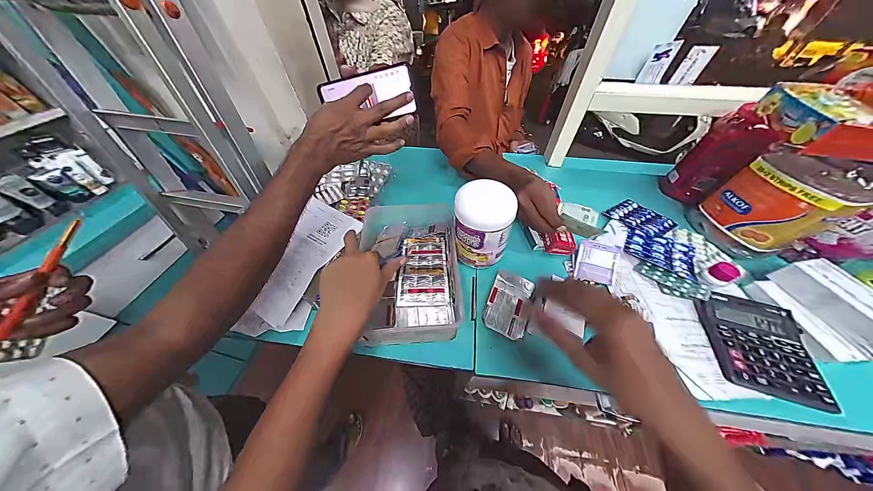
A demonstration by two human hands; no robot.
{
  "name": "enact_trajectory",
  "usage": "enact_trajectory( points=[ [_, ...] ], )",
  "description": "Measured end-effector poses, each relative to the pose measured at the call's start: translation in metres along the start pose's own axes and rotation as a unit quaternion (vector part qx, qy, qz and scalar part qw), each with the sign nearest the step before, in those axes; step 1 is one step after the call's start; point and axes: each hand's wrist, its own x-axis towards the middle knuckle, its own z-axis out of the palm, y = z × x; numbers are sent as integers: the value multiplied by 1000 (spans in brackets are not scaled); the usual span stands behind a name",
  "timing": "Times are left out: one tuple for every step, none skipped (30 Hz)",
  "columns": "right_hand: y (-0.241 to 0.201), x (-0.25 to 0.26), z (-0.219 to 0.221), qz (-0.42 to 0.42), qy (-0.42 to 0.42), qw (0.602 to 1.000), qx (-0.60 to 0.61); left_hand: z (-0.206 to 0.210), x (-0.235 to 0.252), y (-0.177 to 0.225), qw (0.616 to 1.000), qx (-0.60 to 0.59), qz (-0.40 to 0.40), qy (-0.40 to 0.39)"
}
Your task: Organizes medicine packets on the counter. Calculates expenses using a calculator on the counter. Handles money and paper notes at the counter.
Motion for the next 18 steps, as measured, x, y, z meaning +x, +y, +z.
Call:
enact_trajectory(
  points=[
    [24,10,-10,47,52,998,-5,0,-6,-2,999,-13,13,34],
    [49,21,-17,101,87,991,10,1,-13,-4,997,-27,27,72],
    [72,30,-21,164,95,981,48,2,-20,-6,993,-40,41,103],
    [91,38,-21,232,89,962,112,4,-28,-7,989,-54,54,126],
    [107,44,-18,292,80,935,186,5,-37,-8,985,-68,66,142],
    [118,49,-12,340,74,901,258,6,-46,-7,982,-77,77,154],
    [124,53,-6,380,73,866,317,7,-56,-5,979,-89,89,162],
    [126,57,-1,405,76,835,366,8,-66,-2,974,-103,102,173],
    [125,60,2,419,77,806,411,9,-76,0,969,-119,118,183],
    [125,62,4,423,84,783,449,12,-85,2,962,-138,134,192],
    [124,64,5,422,94,764,479,15,-92,4,955,-162,147,200],
    [124,65,6,418,105,751,500,17,-99,7,949,-185,156,202],
    [124,66,6,415,115,743,512,20,-105,10,943,-207,164,202],
    [126,66,7,407,124,744,515,23,-110,12,937,-227,171,201],
    [128,65,8,397,131,753,508,25,-114,15,932,-244,176,202],
    [130,64,8,386,136,767,495,27,-117,17,927,-261,180,200],
    [131,62,7,373,142,783,477,30,-118,19,922,-278,184,196],
    [133,59,6,356,147,801,457,33,-120,22,916,-297,189,192]
  ],
)
